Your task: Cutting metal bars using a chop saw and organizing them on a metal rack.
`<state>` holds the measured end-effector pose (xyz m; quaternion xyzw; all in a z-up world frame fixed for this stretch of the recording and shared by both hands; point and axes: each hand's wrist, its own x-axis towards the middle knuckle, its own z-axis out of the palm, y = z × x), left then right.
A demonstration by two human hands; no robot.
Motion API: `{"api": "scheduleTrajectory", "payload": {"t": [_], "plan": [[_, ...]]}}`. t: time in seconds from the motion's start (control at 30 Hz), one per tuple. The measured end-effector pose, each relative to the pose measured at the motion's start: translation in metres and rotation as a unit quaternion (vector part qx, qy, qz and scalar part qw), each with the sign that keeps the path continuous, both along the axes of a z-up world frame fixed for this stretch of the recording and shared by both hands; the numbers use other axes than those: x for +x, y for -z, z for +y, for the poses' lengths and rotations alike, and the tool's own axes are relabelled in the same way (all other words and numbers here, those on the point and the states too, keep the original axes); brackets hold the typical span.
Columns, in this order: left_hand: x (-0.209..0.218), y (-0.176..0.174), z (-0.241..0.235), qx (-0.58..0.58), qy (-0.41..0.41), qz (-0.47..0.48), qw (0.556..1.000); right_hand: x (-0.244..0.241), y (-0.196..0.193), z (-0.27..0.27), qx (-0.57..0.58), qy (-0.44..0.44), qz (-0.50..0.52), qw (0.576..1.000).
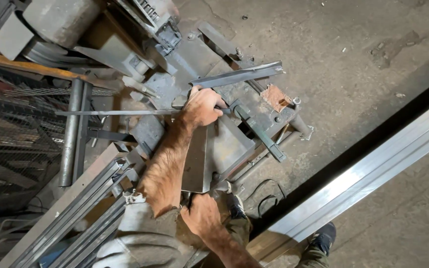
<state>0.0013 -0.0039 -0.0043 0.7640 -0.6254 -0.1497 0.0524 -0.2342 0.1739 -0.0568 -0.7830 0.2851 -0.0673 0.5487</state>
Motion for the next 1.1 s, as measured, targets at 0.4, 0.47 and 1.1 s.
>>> {"api": "scheduleTrajectory", "payload": {"t": [0.4, 0.47, 1.1], "plan": [[0.0, 0.005, 0.006, -0.032, -0.008, -0.012, 0.999, -0.002, 0.006, -0.004, 0.043, 0.007, -0.064, 0.997], [-0.002, 0.003, 0.004, -0.022, -0.004, -0.014, 1.0, -0.004, 0.01, -0.004, 0.049, 0.006, -0.083, 0.995], [-0.004, 0.006, 0.005, -0.073, -0.008, 0.009, 0.997, 0.012, 0.081, 0.064, 0.796, 0.138, -0.21, 0.551]]}}
